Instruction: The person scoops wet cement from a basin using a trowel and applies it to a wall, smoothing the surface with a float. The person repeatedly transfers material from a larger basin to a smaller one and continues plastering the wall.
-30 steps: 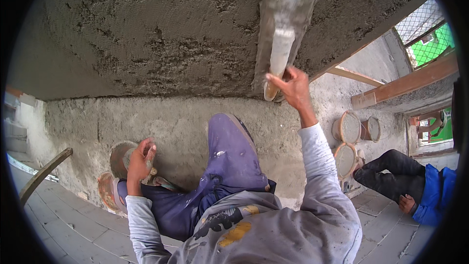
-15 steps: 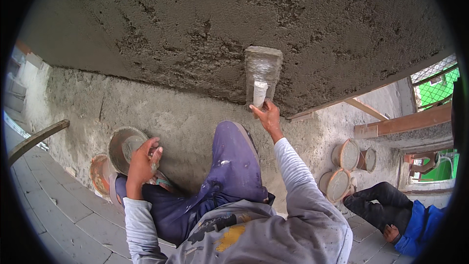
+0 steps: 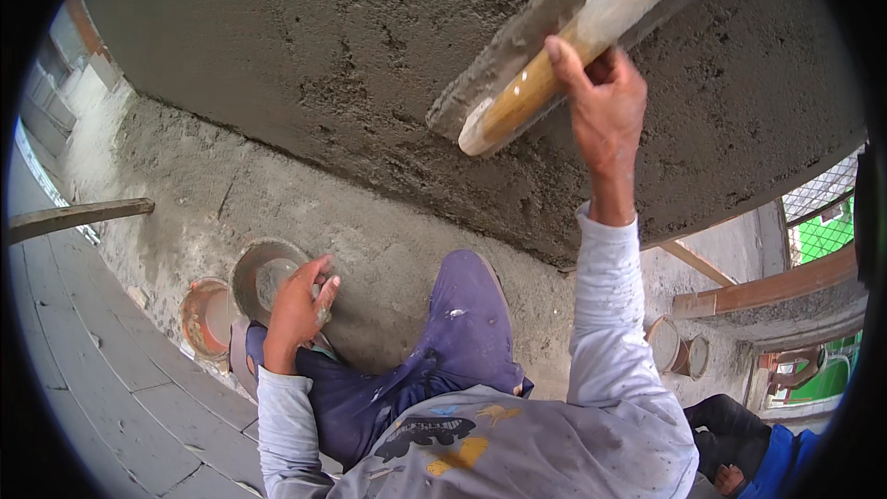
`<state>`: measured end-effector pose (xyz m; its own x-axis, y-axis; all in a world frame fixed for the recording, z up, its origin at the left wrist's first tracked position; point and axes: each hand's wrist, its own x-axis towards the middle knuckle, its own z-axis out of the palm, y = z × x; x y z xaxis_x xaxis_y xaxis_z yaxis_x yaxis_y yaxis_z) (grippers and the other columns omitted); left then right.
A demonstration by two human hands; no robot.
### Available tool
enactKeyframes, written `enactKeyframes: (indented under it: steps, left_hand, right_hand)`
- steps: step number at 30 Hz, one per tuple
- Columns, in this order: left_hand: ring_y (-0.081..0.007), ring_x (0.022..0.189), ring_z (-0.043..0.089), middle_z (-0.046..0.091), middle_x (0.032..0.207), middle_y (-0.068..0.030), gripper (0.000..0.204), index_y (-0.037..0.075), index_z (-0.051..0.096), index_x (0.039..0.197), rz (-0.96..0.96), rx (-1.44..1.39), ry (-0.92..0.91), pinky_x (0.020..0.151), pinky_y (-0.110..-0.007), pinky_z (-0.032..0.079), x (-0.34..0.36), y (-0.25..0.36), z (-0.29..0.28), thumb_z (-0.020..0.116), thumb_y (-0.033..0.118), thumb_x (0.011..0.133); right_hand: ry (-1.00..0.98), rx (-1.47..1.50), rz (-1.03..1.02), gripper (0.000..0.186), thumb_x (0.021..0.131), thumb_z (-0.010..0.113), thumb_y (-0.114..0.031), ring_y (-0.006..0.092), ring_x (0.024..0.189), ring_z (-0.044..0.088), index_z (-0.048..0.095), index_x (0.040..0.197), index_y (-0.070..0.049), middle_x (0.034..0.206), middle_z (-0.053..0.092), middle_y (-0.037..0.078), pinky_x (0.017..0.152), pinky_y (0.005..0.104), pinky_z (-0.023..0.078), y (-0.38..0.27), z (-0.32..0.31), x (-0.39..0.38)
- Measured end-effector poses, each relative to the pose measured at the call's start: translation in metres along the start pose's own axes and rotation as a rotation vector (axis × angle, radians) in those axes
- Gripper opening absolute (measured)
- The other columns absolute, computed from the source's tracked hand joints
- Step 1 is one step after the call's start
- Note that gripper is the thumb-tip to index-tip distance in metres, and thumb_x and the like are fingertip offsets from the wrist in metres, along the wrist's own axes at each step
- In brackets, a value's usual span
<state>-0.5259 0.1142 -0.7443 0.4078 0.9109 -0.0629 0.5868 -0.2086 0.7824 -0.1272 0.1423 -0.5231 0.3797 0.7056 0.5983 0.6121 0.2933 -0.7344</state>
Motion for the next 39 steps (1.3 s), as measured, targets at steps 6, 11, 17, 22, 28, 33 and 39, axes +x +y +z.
enactKeyframes:
  steps: [6,11,17,22,28,33,39]
  left_hand:
    - [-0.0448,0.114,0.071,0.071,0.13,-0.027,0.046,0.003,0.065,0.141,0.048,0.03,-0.03,0.098,-0.049,0.057,-0.008,0.001,-0.005,0.071,0.028,0.104]
    - [-0.0493,0.118,0.067,0.07,0.133,-0.0277,0.048,0.004,0.062,0.144,0.057,0.071,-0.041,0.1,-0.053,0.054,-0.017,0.002,-0.007,0.07,0.031,0.105]
    - [-0.049,0.116,0.068,0.07,0.129,-0.0269,0.047,0.004,0.063,0.143,-0.053,0.051,-0.002,0.098,-0.052,0.055,-0.033,-0.007,-0.024,0.07,0.03,0.105]
    - [-0.0481,0.112,0.069,0.07,0.129,-0.0271,0.045,0.003,0.065,0.141,-0.027,0.069,0.066,0.096,-0.051,0.055,-0.03,-0.009,-0.032,0.073,0.025,0.103]
    - [-0.0488,0.109,0.07,0.071,0.126,-0.0276,0.046,0.002,0.065,0.141,-0.104,0.07,-0.04,0.094,-0.05,0.056,-0.033,-0.003,-0.03,0.075,0.022,0.101]
    - [-0.05,0.111,0.069,0.071,0.127,-0.0283,0.046,0.003,0.065,0.142,-0.053,0.088,-0.07,0.095,-0.051,0.056,-0.024,-0.007,-0.021,0.074,0.024,0.102]
    - [-0.0493,0.116,0.069,0.071,0.127,-0.0278,0.046,0.003,0.064,0.142,-0.03,0.109,-0.154,0.098,-0.052,0.056,0.006,-0.006,0.003,0.071,0.029,0.104]
  right_hand:
    - [-0.14,-0.096,0.435,0.059,0.088,0.091,-0.04,0.034,0.11,0.079,0.074,0.122,0.004,0.117,0.08,0.023,0.098,0.0458,0.06,0.22,0.14,-0.181]
    - [-0.266,-0.101,0.477,0.054,0.088,0.091,-0.038,0.0345,0.103,0.08,0.077,0.116,0.006,0.108,0.081,0.025,0.093,0.0454,0.062,0.225,0.226,-0.18]
    - [-0.185,0.099,0.134,0.054,0.089,0.09,-0.04,0.0349,0.091,0.081,0.075,0.109,0.008,0.098,0.08,0.026,0.083,0.0437,0.063,0.027,0.29,-0.018]
    - [0.042,0.271,0.111,0.051,0.087,0.092,-0.035,0.0431,0.09,0.078,0.069,0.104,0.008,0.097,0.077,0.028,0.082,0.0489,0.06,0.027,0.385,-0.005]
    - [-0.021,0.118,0.482,0.05,0.085,0.091,-0.034,0.0495,0.1,0.075,0.071,0.112,0.004,0.103,0.077,0.029,0.09,0.0533,0.057,0.158,0.467,-0.131]
    - [-0.058,0.108,0.582,0.048,0.085,0.091,-0.035,0.0416,0.097,0.078,0.075,0.112,0.002,0.101,0.08,0.025,0.087,0.0503,0.059,0.221,0.393,-0.2]
    - [0.046,0.082,0.547,0.047,0.086,0.091,-0.035,0.0333,0.097,0.081,0.077,0.113,0.001,0.104,0.081,0.022,0.087,0.0444,0.06,0.226,0.274,-0.205]
